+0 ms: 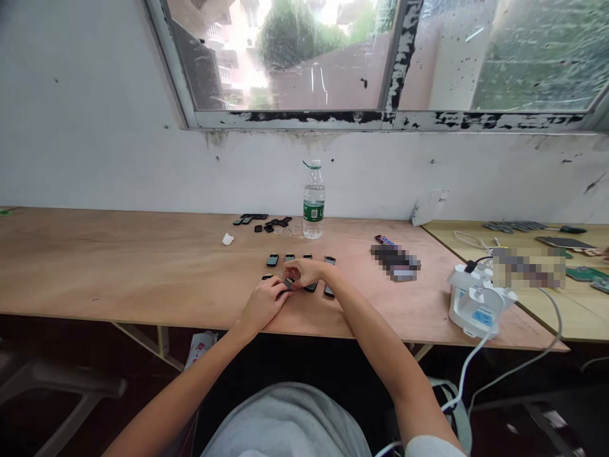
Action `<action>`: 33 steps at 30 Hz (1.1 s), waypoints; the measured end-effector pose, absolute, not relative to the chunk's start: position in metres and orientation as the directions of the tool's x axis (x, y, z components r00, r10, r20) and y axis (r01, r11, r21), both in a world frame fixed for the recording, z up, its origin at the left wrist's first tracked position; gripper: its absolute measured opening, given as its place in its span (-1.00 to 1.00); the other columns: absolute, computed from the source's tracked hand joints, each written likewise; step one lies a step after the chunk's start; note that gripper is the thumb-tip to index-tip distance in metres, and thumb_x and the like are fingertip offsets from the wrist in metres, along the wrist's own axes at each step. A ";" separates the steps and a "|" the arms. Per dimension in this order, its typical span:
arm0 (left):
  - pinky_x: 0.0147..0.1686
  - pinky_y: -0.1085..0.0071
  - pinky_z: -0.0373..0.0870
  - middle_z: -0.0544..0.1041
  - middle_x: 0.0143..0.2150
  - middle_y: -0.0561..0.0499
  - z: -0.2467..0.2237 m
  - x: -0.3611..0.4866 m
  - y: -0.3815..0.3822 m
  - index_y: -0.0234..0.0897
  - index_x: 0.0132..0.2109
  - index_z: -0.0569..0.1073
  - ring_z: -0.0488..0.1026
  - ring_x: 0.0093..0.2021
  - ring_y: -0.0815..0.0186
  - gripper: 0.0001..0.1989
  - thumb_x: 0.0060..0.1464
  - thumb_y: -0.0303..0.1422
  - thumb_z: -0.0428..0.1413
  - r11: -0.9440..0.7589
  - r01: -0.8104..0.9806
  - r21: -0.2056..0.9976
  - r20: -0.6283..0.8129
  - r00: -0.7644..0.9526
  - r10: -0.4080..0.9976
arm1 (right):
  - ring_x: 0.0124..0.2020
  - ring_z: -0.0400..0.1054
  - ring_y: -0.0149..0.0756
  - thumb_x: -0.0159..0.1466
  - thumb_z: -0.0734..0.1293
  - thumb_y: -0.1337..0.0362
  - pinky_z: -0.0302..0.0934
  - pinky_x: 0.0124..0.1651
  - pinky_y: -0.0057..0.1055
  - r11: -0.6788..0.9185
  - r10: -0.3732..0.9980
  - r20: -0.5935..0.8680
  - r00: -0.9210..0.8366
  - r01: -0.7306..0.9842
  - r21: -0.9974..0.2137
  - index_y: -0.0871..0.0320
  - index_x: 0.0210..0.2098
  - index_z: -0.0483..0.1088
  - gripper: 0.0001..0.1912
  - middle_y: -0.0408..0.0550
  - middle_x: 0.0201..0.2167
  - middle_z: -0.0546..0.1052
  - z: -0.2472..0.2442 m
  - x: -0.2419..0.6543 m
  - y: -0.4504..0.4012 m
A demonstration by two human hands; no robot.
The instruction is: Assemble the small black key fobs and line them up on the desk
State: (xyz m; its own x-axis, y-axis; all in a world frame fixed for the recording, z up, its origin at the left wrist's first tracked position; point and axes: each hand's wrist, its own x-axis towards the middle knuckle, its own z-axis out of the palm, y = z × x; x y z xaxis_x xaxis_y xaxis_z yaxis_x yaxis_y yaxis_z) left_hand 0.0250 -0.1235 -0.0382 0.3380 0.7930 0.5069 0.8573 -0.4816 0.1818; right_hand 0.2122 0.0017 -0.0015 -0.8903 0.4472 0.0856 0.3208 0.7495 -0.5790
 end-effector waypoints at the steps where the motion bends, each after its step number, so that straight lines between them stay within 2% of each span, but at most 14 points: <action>1: -0.10 0.27 0.42 0.56 -0.17 -0.04 -0.038 0.025 -0.123 -0.28 -0.24 0.61 0.50 -0.16 0.19 -0.92 0.29 -0.43 0.25 -0.481 0.858 0.179 0.505 0.339 0.794 | -0.38 0.21 -0.41 0.04 0.48 0.36 0.11 -0.34 -0.47 0.744 0.453 0.089 -0.887 0.321 -0.587 0.16 -0.26 0.33 -0.69 -0.21 -0.34 0.39 -0.001 0.212 0.001; 4: -0.11 0.26 0.43 0.57 -0.17 -0.04 -0.039 0.026 -0.123 -0.28 -0.23 0.61 0.51 -0.17 0.19 -0.92 0.28 -0.42 0.26 -0.480 0.858 0.183 0.502 0.338 0.796 | -0.37 0.20 -0.41 0.06 0.48 0.34 0.11 -0.34 -0.47 0.742 0.445 0.115 -0.888 0.294 -0.602 0.14 -0.27 0.31 -0.69 -0.22 -0.35 0.37 -0.001 0.212 0.000; 9: -0.09 0.26 0.43 0.57 -0.15 -0.05 -0.039 0.026 -0.123 -0.27 -0.20 0.62 0.51 -0.15 0.17 -0.96 0.26 -0.40 0.28 -0.475 0.860 0.190 0.507 0.328 0.797 | -0.37 0.29 -0.40 0.15 0.37 0.42 0.17 -0.32 -0.48 0.750 0.439 0.199 -0.876 0.236 -0.618 0.15 -0.26 0.45 -0.85 -0.17 -0.35 0.49 -0.006 0.212 0.002; 14: -0.05 0.24 0.45 0.57 -0.14 -0.05 -0.038 0.027 -0.123 -0.28 -0.21 0.63 0.51 -0.14 0.17 -0.93 0.25 -0.37 0.29 -0.472 0.857 0.206 0.502 0.321 0.803 | -0.35 0.38 -0.38 0.22 0.36 0.42 0.23 -0.31 -0.49 0.743 0.476 0.197 -0.857 0.271 -0.612 0.17 -0.19 0.57 -0.80 -0.10 -0.29 0.61 -0.008 0.215 0.004; 19: -0.05 0.23 0.46 0.56 -0.13 -0.06 -0.037 0.026 -0.123 -0.27 -0.16 0.65 0.51 -0.13 0.17 -0.93 0.29 -0.40 0.24 -0.477 0.853 0.211 0.494 0.328 0.806 | -0.39 0.38 -0.37 0.25 0.41 0.38 0.23 -0.34 -0.48 0.719 0.538 0.147 -0.830 0.360 -0.594 0.19 -0.17 0.57 -0.85 -0.08 -0.34 0.60 -0.002 0.214 -0.002; 24: -0.02 0.21 0.47 0.58 -0.10 -0.08 -0.039 0.025 -0.122 -0.27 -0.15 0.65 0.52 -0.10 0.15 -0.92 0.29 -0.44 0.23 -0.482 0.851 0.209 0.497 0.332 0.801 | -0.36 0.39 -0.36 0.31 0.41 0.34 0.24 -0.33 -0.48 0.727 0.554 0.181 -0.813 0.366 -0.581 0.20 -0.06 0.56 -0.78 -0.06 -0.29 0.60 -0.001 0.206 -0.008; 29: -0.05 0.21 0.48 0.57 -0.12 -0.07 -0.040 0.025 -0.121 -0.28 -0.19 0.63 0.51 -0.13 0.16 -0.93 0.29 -0.45 0.23 -0.478 0.856 0.198 0.502 0.330 0.800 | -0.30 0.43 -0.32 0.33 0.37 0.38 0.26 -0.28 -0.46 0.742 0.551 0.165 -0.818 0.390 -0.545 0.18 -0.13 0.61 -0.83 -0.02 -0.22 0.62 -0.001 0.199 -0.009; 33: -0.03 0.20 0.48 0.57 -0.11 -0.07 -0.040 0.025 -0.121 -0.27 -0.15 0.63 0.52 -0.11 0.14 -0.94 0.29 -0.45 0.23 -0.470 0.862 0.188 0.493 0.331 0.804 | -0.34 0.42 -0.34 0.39 0.34 0.32 0.23 -0.33 -0.47 0.704 0.619 0.205 -0.758 0.420 -0.573 0.16 -0.06 0.59 -0.80 -0.03 -0.24 0.63 0.000 0.202 -0.008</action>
